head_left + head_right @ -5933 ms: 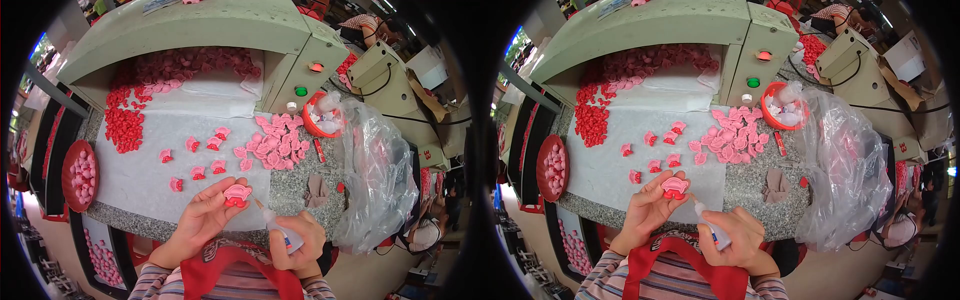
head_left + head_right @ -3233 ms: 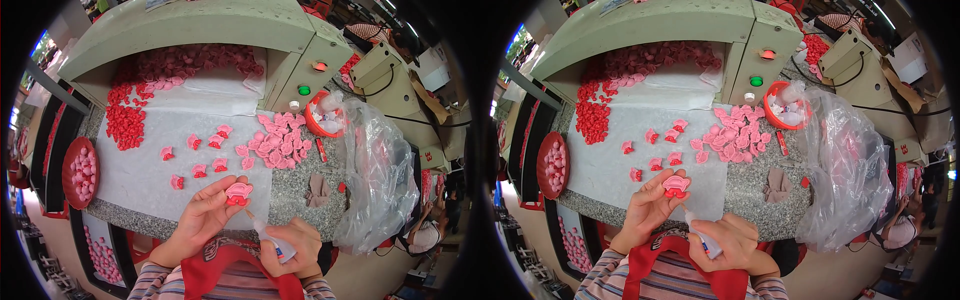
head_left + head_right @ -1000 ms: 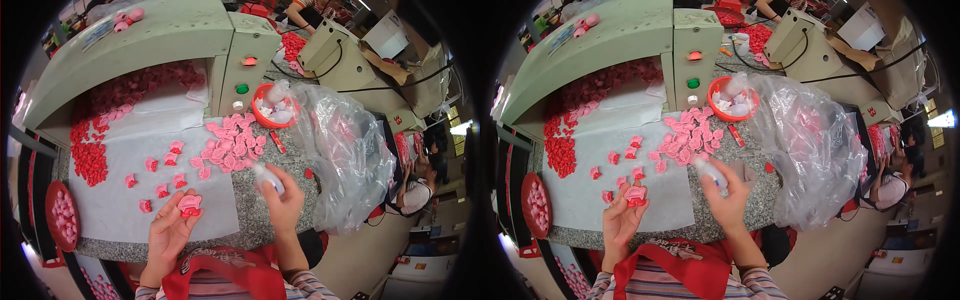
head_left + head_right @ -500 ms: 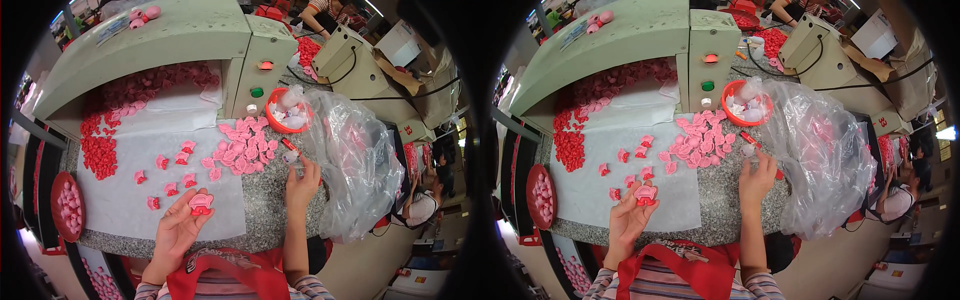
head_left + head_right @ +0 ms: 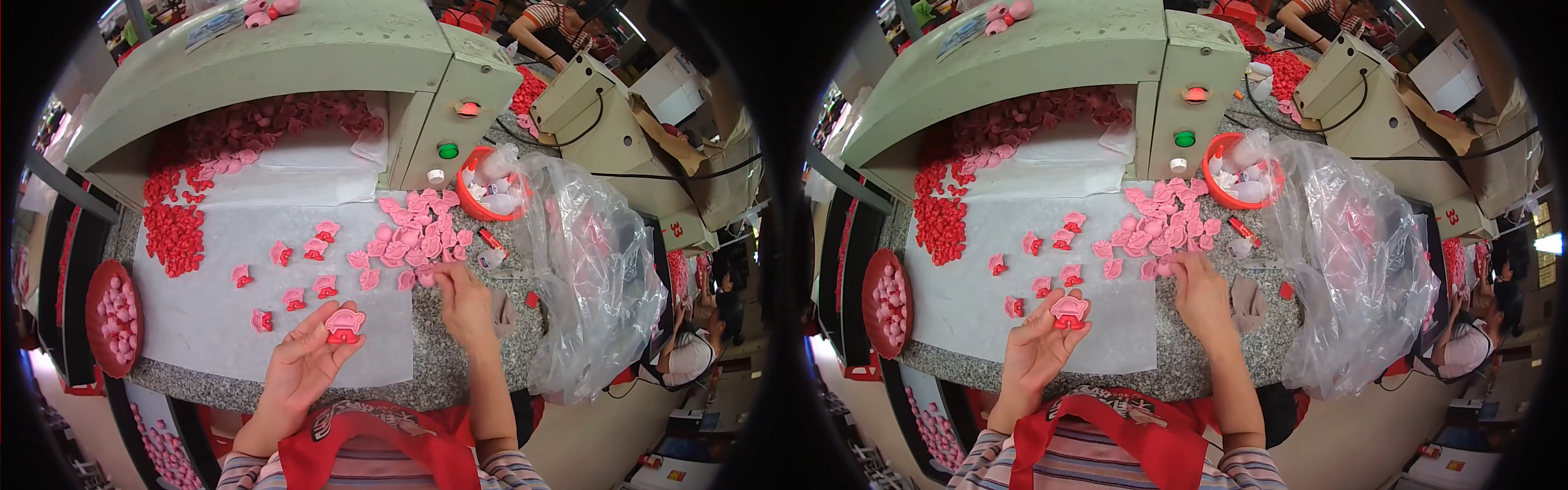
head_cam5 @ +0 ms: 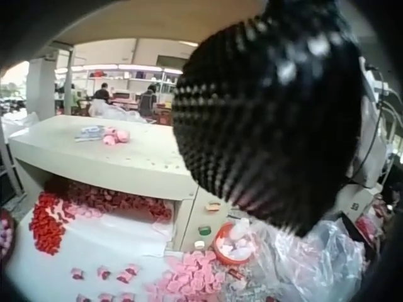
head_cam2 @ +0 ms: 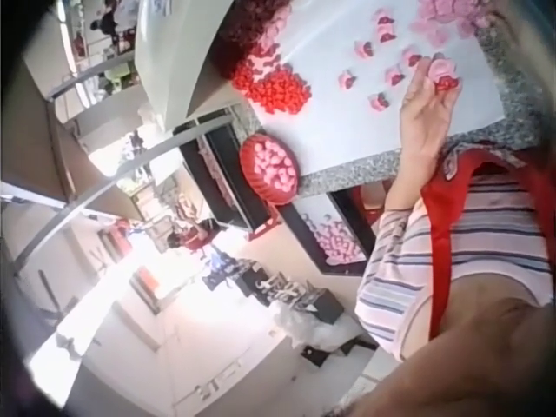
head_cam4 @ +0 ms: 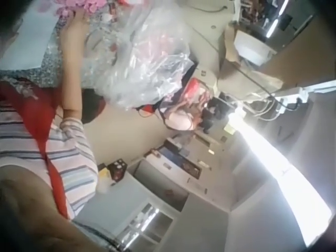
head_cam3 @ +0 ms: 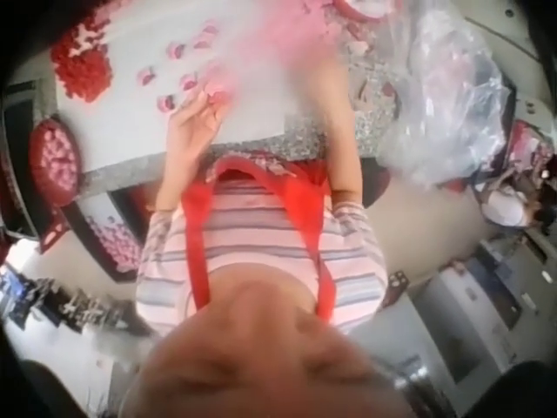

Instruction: Assembling small pink plastic toy parts using a white applicator tool.

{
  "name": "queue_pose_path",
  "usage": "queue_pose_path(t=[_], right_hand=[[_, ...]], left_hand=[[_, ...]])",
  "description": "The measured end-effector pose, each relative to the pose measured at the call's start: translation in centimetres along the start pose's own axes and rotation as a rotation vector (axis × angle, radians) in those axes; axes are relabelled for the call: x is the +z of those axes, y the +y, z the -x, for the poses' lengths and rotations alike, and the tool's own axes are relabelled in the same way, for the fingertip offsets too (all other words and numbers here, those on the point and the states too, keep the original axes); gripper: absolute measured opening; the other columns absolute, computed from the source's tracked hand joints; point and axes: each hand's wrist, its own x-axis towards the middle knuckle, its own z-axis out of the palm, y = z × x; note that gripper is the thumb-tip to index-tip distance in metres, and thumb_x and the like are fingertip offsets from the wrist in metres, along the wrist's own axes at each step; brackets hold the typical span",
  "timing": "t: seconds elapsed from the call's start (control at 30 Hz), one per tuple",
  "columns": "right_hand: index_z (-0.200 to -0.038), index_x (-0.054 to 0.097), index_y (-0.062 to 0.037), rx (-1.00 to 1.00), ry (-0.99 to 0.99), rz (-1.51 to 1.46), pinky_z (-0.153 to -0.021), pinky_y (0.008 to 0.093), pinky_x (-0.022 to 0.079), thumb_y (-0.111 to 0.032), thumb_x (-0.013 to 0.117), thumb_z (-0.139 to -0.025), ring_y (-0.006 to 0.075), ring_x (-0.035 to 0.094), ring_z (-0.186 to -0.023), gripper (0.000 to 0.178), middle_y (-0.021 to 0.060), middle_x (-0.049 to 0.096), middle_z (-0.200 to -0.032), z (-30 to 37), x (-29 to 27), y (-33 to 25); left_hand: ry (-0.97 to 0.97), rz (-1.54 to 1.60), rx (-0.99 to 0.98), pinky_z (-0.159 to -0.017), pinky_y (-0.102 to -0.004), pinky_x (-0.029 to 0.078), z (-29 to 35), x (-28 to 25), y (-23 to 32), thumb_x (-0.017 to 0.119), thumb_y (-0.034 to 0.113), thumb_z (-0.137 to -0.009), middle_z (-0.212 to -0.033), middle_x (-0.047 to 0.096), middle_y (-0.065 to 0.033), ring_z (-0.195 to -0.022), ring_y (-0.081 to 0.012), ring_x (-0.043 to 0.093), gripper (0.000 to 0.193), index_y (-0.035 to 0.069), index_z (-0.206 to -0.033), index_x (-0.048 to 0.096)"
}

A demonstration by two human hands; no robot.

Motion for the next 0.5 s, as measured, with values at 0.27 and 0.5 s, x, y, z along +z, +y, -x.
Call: queue_pose_path(t=[0.27, 0.5], right_hand=[[-0.086, 0.063, -0.0054, -0.027, -0.195, 0.167, -0.061, 0.0364, 0.048, -0.012, 0.062, -0.076, 0.0275, 0.061, -0.072, 0.012, 0.0115, 0.059, -0.083, 2.5, 1.1, 0.6], [-0.089, 0.064, -0.0036, -0.005, -0.118, 0.140, -0.061, 0.0335, 0.048, -0.011, 0.072, -0.066, 0.0257, 0.060, -0.070, 0.025, 0.0099, 0.058, -0.083, 4.7, 1.9, -0.7]], left_hand=[[0.037, -0.001, -0.086, -0.098, -0.0440, 0.040, -0.7, 0.3, -0.7, 0.050, 0.006, -0.086, -0.128, 0.043, -0.0169, -0.117, -0.0297, 0.045, 0.038, 0.002, -0.123, 0.044], [0.074, -0.017, -0.109, -0.096, -0.0409, 0.042, -0.8, 0.5, -1.0, 0.050, 0.013, -0.089, -0.127, 0.044, -0.0166, -0.115, -0.0275, 0.048, 0.041, 0.003, -0.127, 0.039]])
